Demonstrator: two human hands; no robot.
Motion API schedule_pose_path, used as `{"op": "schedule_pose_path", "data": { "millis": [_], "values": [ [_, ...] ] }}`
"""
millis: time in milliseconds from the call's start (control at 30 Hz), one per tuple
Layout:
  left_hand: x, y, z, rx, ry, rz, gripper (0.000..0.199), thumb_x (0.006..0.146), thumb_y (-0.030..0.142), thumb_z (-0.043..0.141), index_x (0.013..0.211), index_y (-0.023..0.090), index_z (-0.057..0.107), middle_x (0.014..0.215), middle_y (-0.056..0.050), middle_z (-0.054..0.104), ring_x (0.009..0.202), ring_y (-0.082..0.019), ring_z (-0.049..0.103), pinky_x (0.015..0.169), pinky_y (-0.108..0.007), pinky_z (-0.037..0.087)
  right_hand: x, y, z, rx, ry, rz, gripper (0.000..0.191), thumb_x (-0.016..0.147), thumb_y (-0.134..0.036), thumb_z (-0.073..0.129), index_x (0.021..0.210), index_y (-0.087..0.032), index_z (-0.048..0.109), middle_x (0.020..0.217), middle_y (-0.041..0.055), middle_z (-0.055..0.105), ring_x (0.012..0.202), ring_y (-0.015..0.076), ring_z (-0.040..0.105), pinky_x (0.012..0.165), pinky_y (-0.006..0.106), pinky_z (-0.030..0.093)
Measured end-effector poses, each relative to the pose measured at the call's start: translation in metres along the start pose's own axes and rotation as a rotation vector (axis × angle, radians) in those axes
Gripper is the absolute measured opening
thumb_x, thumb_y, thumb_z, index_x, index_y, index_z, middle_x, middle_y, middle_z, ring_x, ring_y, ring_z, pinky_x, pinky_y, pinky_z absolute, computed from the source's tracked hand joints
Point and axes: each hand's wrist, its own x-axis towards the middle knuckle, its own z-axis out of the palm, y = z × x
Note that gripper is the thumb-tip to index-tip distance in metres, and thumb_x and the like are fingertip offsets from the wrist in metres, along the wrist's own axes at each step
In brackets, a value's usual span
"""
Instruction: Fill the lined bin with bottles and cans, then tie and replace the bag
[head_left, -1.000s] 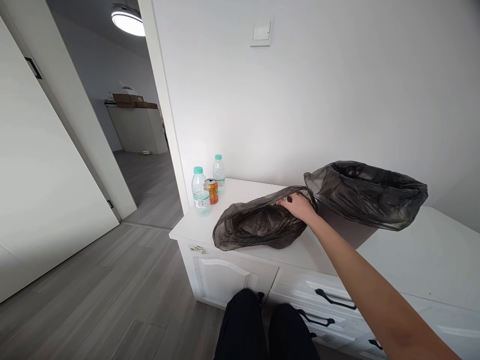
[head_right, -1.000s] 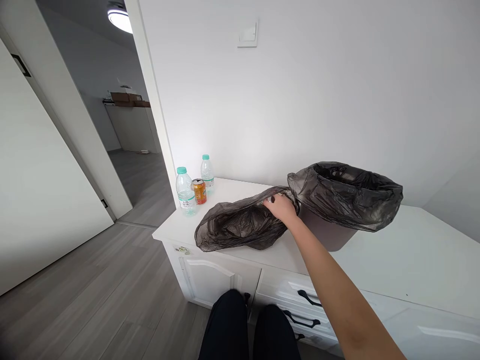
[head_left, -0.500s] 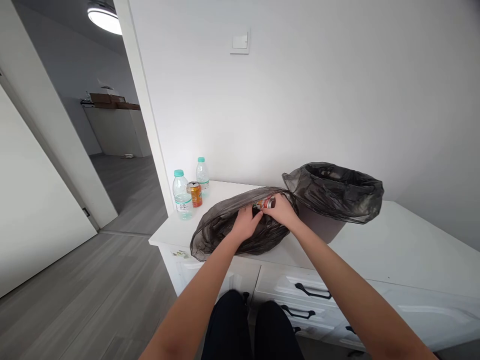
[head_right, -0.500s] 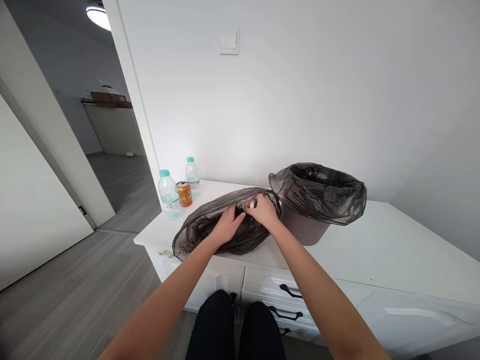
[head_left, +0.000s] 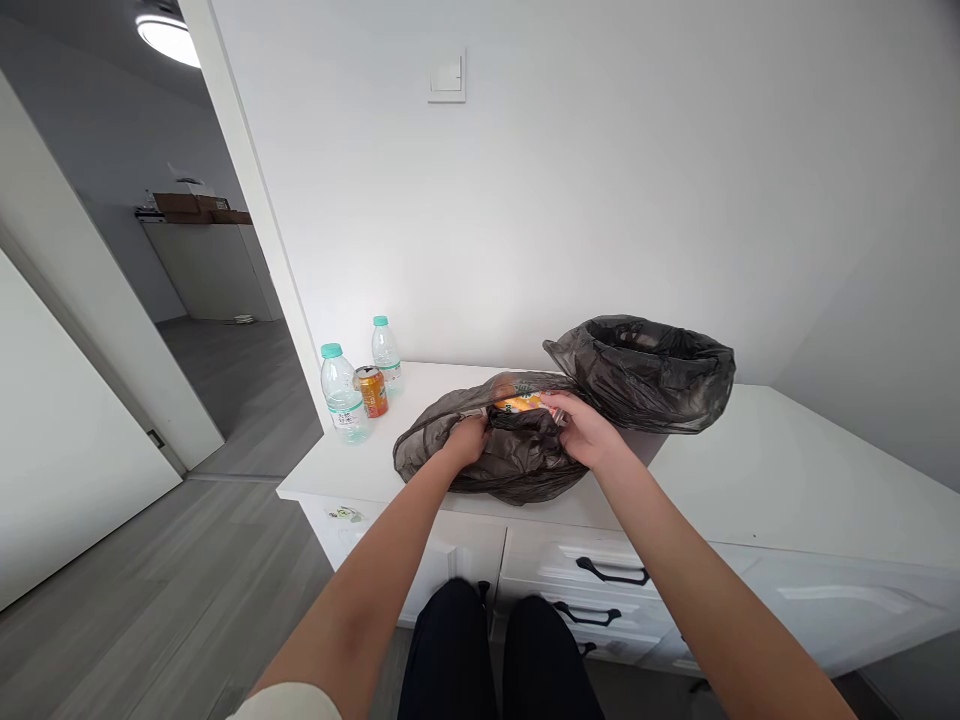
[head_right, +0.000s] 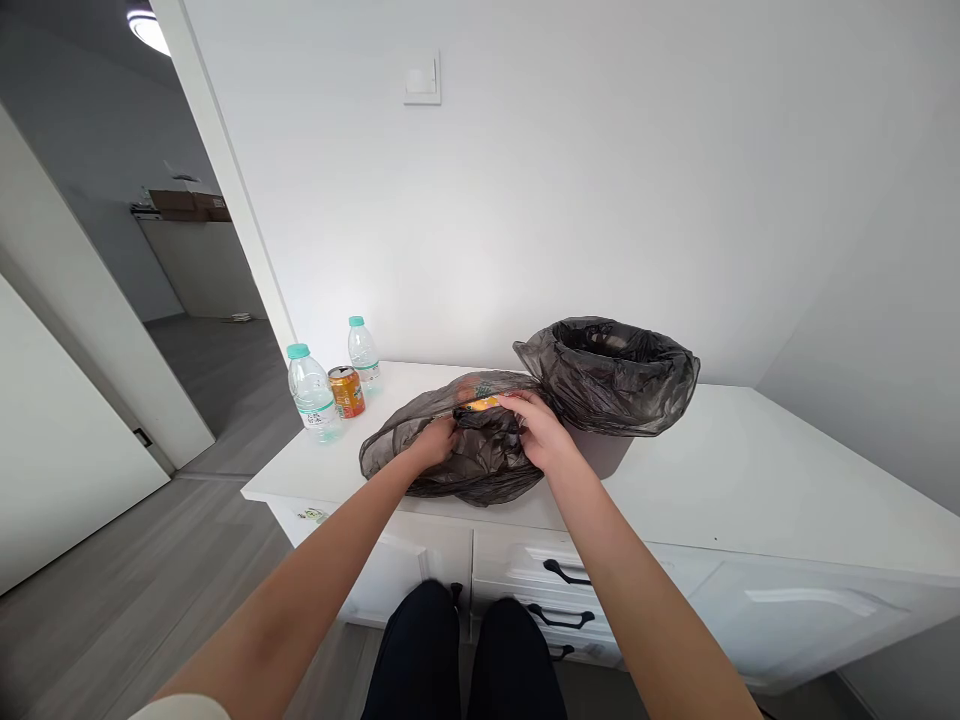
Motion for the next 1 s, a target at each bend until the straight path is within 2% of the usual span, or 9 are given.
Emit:
{"op": "schedule_pose_path", "data": {
  "millis": [100,200,333,500,667,767,833,867,1000],
  "values": [
    [0.004,-0.005,-0.001,-0.002,-0.071,-0.048,0.029,0.089,0.025,0.054,0.110,0.010,0.068,0.120,-0.023,0.071,0.122,-0.037,0.062,0.111,-0.049,0.044,-0.013,-0.013,-0.004,0.033,-0.007,0.035,0.023,0.073,-0.033,0.070,0.091,-0.022,0.061,0.096,0.0074,0.074,0.095,0.0247,0.070,0.076,0.036,0.060],
    [0.000,0.005,-0.010,-0.051,-0.083,-0.045,0.046,0.081,0.021,0.063,0.126,0.007,0.064,0.133,-0.024,0.065,0.133,-0.039,0.055,0.117,-0.050,0.039,-0.028,-0.023,-0.010,0.137,-0.055,0.092,0.016,0.083,-0.032,0.061,0.096,-0.023,0.061,0.108,0.0069,0.074,0.108,0.0240,0.069,0.088,0.040,0.062],
    [-0.034,0.036,-0.022,-0.163,-0.018,0.021,0.070,0.080,0.019,0.063,0.148,0.011,0.047,0.155,-0.019,0.049,0.145,-0.034,0.043,0.123,-0.047,0.033,-0.046,-0.017,-0.017,0.179,-0.109,0.178,0.014,0.090,-0.037,0.058,0.096,-0.025,0.060,0.113,0.0052,0.073,0.111,0.0222,0.068,0.090,0.040,0.062],
    [-0.092,0.085,-0.016,-0.834,0.211,-0.024,0.089,0.083,0.036,0.076,0.157,0.019,0.029,0.151,-0.016,0.053,0.138,-0.031,0.053,0.118,-0.049,0.042,-0.060,0.011,-0.013,0.083,-0.150,0.174,0.020,0.088,-0.041,0.062,0.100,-0.026,0.062,0.113,0.0058,0.072,0.107,0.0234,0.069,0.085,0.041,0.063],
    [-0.103,0.114,-0.016,-1.127,0.371,-0.196,0.087,0.073,0.039,0.087,0.146,0.020,0.043,0.137,-0.014,0.064,0.124,-0.031,0.064,0.111,-0.049,0.050,-0.062,0.020,0.001,-0.049,-0.218,0.065,0.039,0.090,-0.058,0.054,0.114,-0.028,0.061,0.123,0.0082,0.071,0.117,0.0277,0.067,0.087,0.045,0.062],
    [-0.132,0.104,-0.040,-1.136,0.251,-0.182,0.079,0.069,0.038,0.090,0.138,0.022,0.053,0.132,-0.013,0.068,0.116,-0.031,0.068,0.103,-0.047,0.056,-0.052,0.019,-0.001,-0.165,-0.205,0.029,0.050,0.091,-0.067,0.045,0.115,-0.027,0.060,0.124,0.0123,0.070,0.123,0.0304,0.064,0.093,0.047,0.061],
    [-0.167,0.088,-0.068,-1.098,0.122,-0.187,0.081,0.067,0.036,0.091,0.138,0.025,0.054,0.131,-0.012,0.068,0.112,-0.032,0.070,0.097,-0.047,0.059,-0.047,0.019,-0.006,-0.149,-0.155,0.051,0.045,0.090,-0.064,0.050,0.112,-0.027,0.060,0.128,0.0130,0.067,0.127,0.0296,0.062,0.100,0.046,0.059],
    [-0.186,0.079,-0.085,-1.057,0.127,-0.222,0.083,0.067,0.036,0.090,0.140,0.026,0.052,0.130,-0.011,0.069,0.113,-0.032,0.069,0.096,-0.047,0.059,-0.046,0.020,-0.009,-0.115,-0.129,0.072,0.041,0.089,-0.061,0.054,0.111,-0.027,0.060,0.130,0.0125,0.066,0.129,0.0289,0.061,0.103,0.046,0.058],
    [-0.234,0.040,-0.152,-0.645,0.456,-0.470,0.087,0.064,0.044,0.089,0.140,0.024,0.051,0.122,-0.009,0.071,0.109,-0.031,0.070,0.091,-0.047,0.059,-0.057,0.025,-0.017,-0.041,-0.095,0.112,0.029,0.083,-0.048,0.071,0.102,-0.026,0.068,0.130,0.0086,0.066,0.131,0.0286,0.058,0.109,0.045,0.055]
  ]
}}
